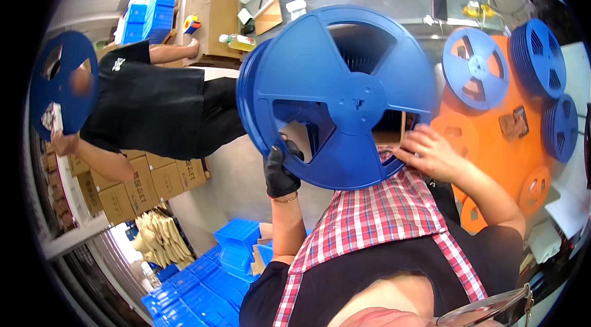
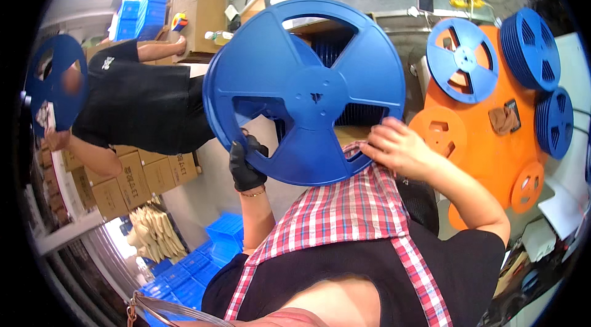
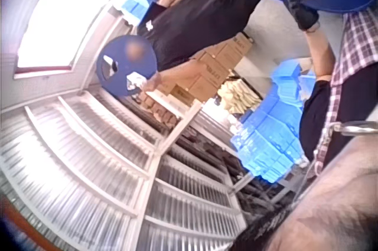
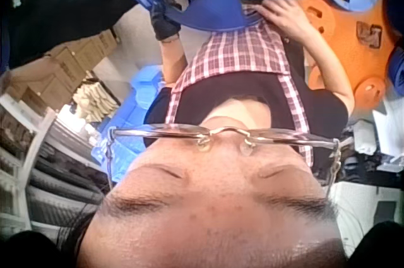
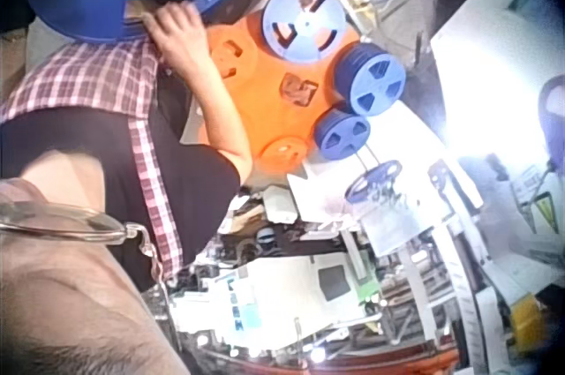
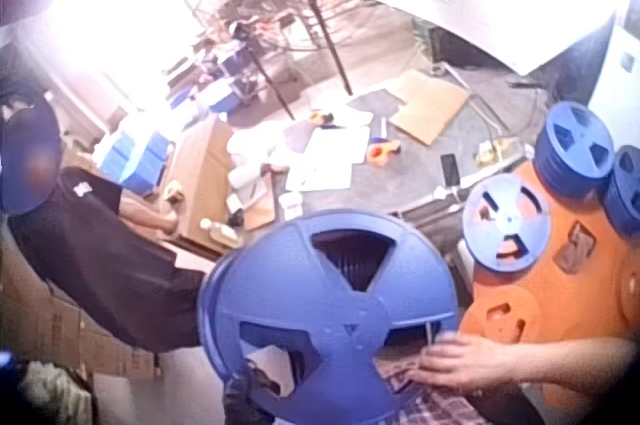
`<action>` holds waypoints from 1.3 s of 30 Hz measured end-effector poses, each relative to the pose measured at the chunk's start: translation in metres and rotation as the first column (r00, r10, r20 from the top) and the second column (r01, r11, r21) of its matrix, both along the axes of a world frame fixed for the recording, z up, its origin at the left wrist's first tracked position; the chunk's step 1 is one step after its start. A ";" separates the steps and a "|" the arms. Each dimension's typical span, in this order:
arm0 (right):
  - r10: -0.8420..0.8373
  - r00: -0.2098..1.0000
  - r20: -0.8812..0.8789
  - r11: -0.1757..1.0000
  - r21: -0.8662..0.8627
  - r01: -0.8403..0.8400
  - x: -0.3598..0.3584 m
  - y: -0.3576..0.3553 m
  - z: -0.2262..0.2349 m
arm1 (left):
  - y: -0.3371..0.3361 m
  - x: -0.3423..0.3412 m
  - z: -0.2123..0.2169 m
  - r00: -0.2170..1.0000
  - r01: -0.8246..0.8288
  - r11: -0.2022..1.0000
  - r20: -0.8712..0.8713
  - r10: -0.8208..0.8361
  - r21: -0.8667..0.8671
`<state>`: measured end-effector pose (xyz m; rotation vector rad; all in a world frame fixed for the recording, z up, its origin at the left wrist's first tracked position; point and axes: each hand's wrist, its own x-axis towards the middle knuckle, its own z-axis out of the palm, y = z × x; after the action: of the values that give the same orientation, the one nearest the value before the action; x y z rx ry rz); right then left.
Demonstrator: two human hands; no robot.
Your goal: The person picks up blue plastic spools from a cardboard box and stacks them onto a table. The person handles the spools one by one, placing them on top of an existing stack.
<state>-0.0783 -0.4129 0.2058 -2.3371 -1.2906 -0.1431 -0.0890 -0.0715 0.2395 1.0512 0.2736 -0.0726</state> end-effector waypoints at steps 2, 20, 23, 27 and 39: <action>-0.074 0.984 -0.161 0.988 0.125 0.095 0.007 -0.006 0.017 | 0.004 0.000 -0.002 0.999 -0.007 0.993 0.031 0.011 -0.121; 0.452 0.112 -0.885 0.542 0.372 0.753 0.040 0.074 0.014 | -0.031 -0.010 0.009 0.971 -0.179 0.979 0.144 0.191 -0.094; 0.503 0.133 -0.854 0.512 0.419 0.750 0.040 0.079 0.002 | -0.038 -0.014 0.005 0.959 -0.257 0.964 0.101 0.263 -0.070; 0.547 0.105 -0.831 0.493 0.420 0.762 0.037 0.077 0.003 | -0.041 -0.018 0.002 0.971 -0.211 0.969 0.089 0.223 -0.129; 0.475 0.113 -0.873 0.350 0.305 0.885 0.033 0.080 0.012 | -0.045 -0.028 -0.009 0.985 -0.141 0.978 0.076 0.154 -0.156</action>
<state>-0.0449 -0.3332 0.2177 -0.9309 0.2070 0.4547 -0.1174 -0.1162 0.2309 0.8787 0.2617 0.0858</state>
